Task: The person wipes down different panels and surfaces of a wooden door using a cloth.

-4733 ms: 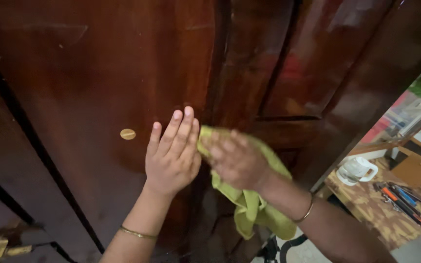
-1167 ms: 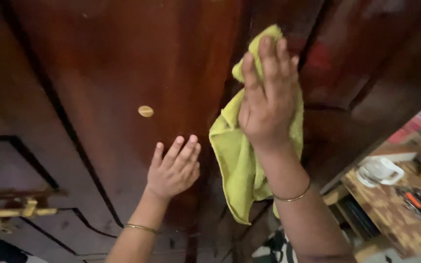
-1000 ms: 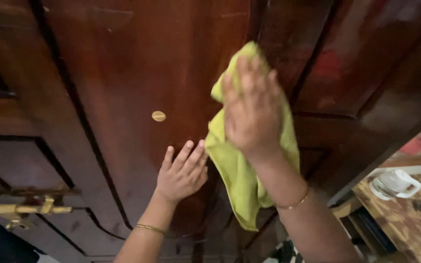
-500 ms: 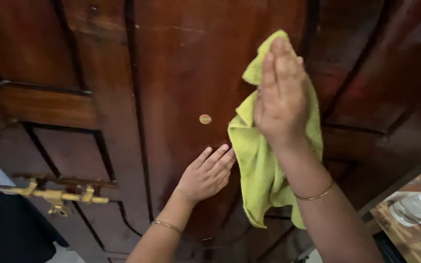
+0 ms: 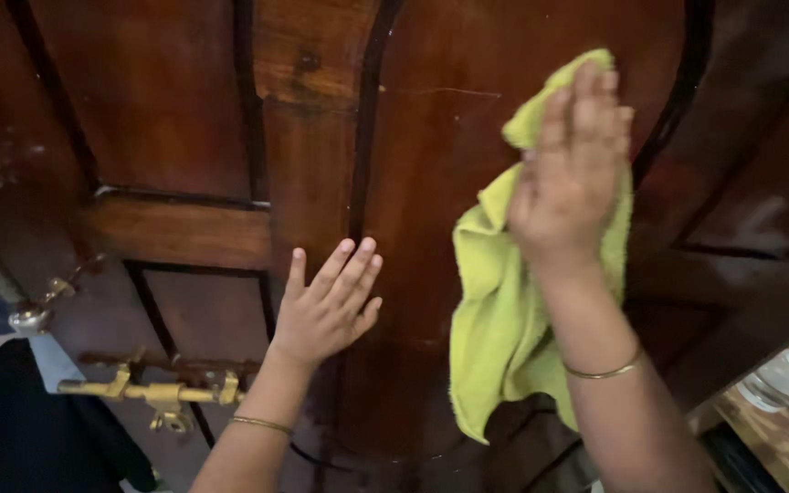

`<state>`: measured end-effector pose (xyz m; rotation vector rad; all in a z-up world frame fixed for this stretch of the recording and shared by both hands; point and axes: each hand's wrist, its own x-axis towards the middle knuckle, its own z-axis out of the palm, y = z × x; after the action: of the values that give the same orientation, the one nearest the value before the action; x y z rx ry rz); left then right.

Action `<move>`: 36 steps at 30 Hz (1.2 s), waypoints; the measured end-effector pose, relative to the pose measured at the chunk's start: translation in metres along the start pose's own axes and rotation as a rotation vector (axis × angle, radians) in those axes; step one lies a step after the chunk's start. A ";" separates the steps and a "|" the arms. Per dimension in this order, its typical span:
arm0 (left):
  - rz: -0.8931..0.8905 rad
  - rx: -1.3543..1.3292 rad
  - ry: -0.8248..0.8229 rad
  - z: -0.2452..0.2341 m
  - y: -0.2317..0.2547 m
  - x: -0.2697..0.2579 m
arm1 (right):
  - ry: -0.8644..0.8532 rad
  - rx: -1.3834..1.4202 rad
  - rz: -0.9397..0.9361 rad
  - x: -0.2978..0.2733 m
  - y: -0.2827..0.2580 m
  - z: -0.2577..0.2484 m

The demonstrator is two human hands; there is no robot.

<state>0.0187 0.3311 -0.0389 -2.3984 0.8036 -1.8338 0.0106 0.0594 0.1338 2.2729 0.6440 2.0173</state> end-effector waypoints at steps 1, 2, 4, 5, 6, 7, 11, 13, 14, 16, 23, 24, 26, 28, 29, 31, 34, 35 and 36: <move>-0.011 -0.022 0.023 0.002 -0.005 -0.001 | -0.002 -0.011 0.002 0.001 -0.012 0.007; -0.021 -0.040 0.044 0.003 -0.009 -0.002 | -0.003 0.007 -0.116 0.001 -0.028 0.017; 0.003 -0.032 0.045 0.006 -0.015 -0.006 | -0.005 0.016 -0.229 0.002 -0.041 0.026; 0.021 -0.018 0.044 0.007 -0.017 -0.007 | -0.051 -0.034 -0.292 0.005 -0.042 0.027; 0.021 -0.024 0.049 0.008 -0.020 -0.008 | -0.099 -0.083 -0.363 0.009 -0.042 0.027; 0.028 -0.026 0.052 0.010 -0.022 -0.009 | -0.102 -0.089 -0.364 0.016 -0.037 0.025; 0.027 -0.035 0.079 0.009 -0.023 -0.012 | 0.008 -0.001 -0.122 0.042 -0.044 0.027; -0.005 -0.066 0.096 0.007 -0.026 -0.011 | 0.037 0.041 -0.153 0.043 -0.065 0.033; -0.045 -0.087 0.109 0.006 -0.027 -0.010 | 0.003 0.015 -0.269 0.038 -0.081 0.034; -0.054 -0.082 0.110 0.003 -0.031 -0.009 | -0.032 -0.008 -0.385 0.036 -0.096 0.029; -0.040 -0.116 0.123 0.002 -0.039 -0.014 | -0.004 0.074 -0.396 0.008 -0.112 0.034; -0.047 -0.119 0.121 0.002 -0.040 -0.014 | -0.010 0.101 -0.431 -0.007 -0.114 0.039; -0.046 -0.150 0.120 0.001 -0.041 -0.014 | -0.059 0.196 -0.464 -0.048 -0.120 0.043; -0.056 -0.151 0.135 0.000 -0.041 -0.014 | -0.144 0.213 -0.525 -0.094 -0.132 0.041; -0.055 -0.154 0.152 0.000 -0.040 -0.013 | -0.189 0.276 -0.552 -0.114 -0.140 0.041; -0.053 -0.150 0.144 -0.001 -0.041 -0.013 | -0.239 0.347 -0.581 -0.134 -0.141 0.043; -0.046 -0.144 0.149 -0.001 -0.042 -0.012 | -0.230 0.151 -0.673 -0.128 -0.126 0.039; -0.048 -0.139 0.167 -0.001 -0.041 -0.012 | -0.184 0.057 -0.609 -0.116 -0.116 0.039; -0.050 -0.150 0.159 0.000 -0.041 -0.013 | -0.135 0.129 -0.478 -0.101 -0.105 0.041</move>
<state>0.0325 0.3721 -0.0375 -2.4023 0.9338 -2.0764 0.0134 0.1325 0.0016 2.0341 1.1965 1.6259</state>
